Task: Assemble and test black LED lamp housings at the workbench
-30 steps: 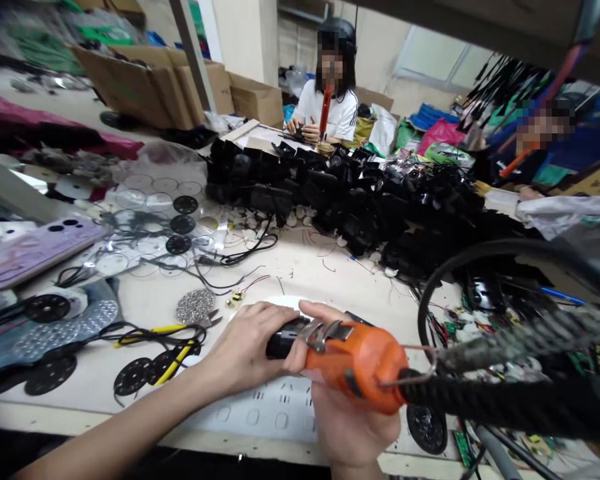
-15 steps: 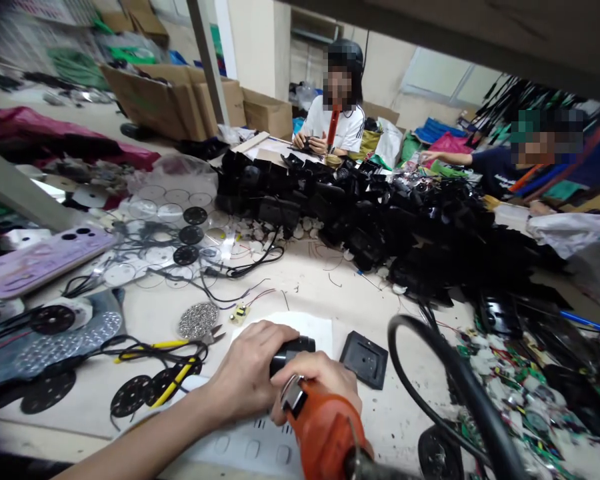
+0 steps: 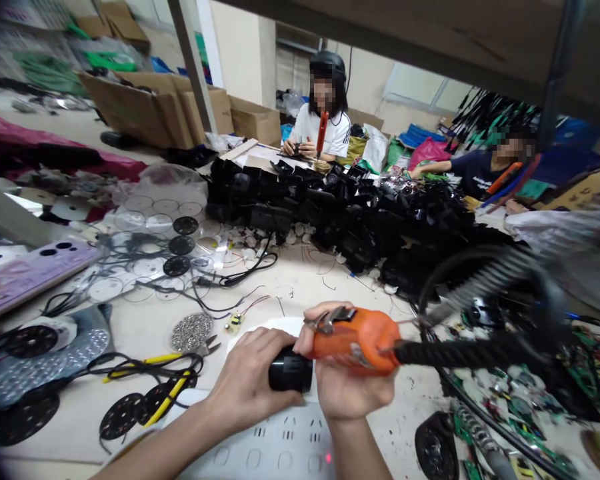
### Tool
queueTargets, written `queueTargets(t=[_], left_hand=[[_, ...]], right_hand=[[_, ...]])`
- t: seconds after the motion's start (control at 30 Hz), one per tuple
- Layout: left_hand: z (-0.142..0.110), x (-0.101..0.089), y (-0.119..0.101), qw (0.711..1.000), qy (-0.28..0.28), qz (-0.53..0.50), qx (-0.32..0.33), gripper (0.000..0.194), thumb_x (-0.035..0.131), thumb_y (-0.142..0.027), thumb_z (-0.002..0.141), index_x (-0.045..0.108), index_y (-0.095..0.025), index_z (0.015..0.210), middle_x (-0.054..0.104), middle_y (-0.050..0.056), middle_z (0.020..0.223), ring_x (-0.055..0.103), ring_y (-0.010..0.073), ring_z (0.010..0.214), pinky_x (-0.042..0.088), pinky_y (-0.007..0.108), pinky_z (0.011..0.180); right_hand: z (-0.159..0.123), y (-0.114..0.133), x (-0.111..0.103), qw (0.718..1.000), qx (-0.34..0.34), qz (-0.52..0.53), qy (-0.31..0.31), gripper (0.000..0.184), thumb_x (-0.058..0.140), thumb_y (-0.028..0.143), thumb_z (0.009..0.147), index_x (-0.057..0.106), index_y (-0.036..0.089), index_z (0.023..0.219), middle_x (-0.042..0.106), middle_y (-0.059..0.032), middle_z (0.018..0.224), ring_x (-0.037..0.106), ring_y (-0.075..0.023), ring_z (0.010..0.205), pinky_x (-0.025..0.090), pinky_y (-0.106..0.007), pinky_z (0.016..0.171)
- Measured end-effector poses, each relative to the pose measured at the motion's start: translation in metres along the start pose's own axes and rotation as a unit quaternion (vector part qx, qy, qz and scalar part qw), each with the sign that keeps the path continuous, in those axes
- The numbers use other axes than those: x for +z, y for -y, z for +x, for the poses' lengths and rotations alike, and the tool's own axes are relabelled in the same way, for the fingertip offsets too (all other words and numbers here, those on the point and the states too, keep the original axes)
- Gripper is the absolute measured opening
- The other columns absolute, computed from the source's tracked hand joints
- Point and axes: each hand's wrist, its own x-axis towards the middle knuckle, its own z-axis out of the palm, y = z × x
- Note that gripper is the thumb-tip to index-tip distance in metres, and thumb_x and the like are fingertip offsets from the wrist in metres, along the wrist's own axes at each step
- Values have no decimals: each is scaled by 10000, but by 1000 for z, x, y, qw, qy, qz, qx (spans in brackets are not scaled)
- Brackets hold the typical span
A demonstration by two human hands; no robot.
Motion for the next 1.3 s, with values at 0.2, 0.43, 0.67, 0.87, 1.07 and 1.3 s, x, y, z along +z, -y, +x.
queueTargets(t=[0.2, 0.43, 0.67, 0.87, 1.07, 1.3], left_hand=[[2, 1, 0, 1000, 9, 6, -12, 650, 866, -464, 459, 629, -238, 1020, 661, 37, 988, 550, 287, 912, 381, 413, 770], [5, 14, 19, 1000, 5, 15, 13, 529, 850, -449, 470, 655, -249, 920, 655, 21, 911, 551, 260, 846, 372, 369, 707], [12, 30, 36, 997, -21, 76, 23, 384, 738, -339, 678, 669, -339, 1056, 675, 10, 880, 561, 241, 790, 371, 356, 669], [3, 3, 3, 1000, 6, 25, 1, 619, 870, -480, 453, 685, -291, 1012, 653, 23, 967, 550, 286, 889, 437, 422, 760], [-8, -19, 9, 998, 38, -51, 14, 902, 879, -471, 499, 531, -260, 1304, 513, 100, 1342, 450, 344, 1220, 398, 500, 1005], [-27, -24, 42, 987, 29, -147, -65, 803, 812, -262, 618, 436, -203, 1324, 556, 118, 1336, 531, 301, 1221, 417, 475, 1043]], right_hand=[[2, -5, -7, 998, 55, -10, 41, 638, 463, 759, 701, 705, 208, 910, 642, -69, 679, 596, -246, 587, 487, -391, 540], [-7, -26, -17, 993, 96, 32, 58, 705, 543, 794, 662, 723, 168, 933, 643, -84, 695, 594, -228, 604, 499, -366, 570], [3, -42, -18, 997, 46, 46, 29, 588, 573, 757, 679, 729, 231, 890, 689, -106, 859, 594, -202, 539, 449, -323, 439], [4, -22, 3, 999, -11, 36, -38, 519, 483, 665, 767, 737, 213, 792, 615, -67, 555, 543, -193, 426, 375, -298, 364], [4, 11, 25, 999, 36, 24, -12, 633, 485, 786, 649, 706, 230, 854, 640, -50, 598, 569, -225, 479, 432, -352, 448], [6, -11, 51, 996, 76, 43, 6, 669, 400, 781, 669, 698, 191, 769, 545, -20, 451, 476, -174, 382, 407, -309, 389]])
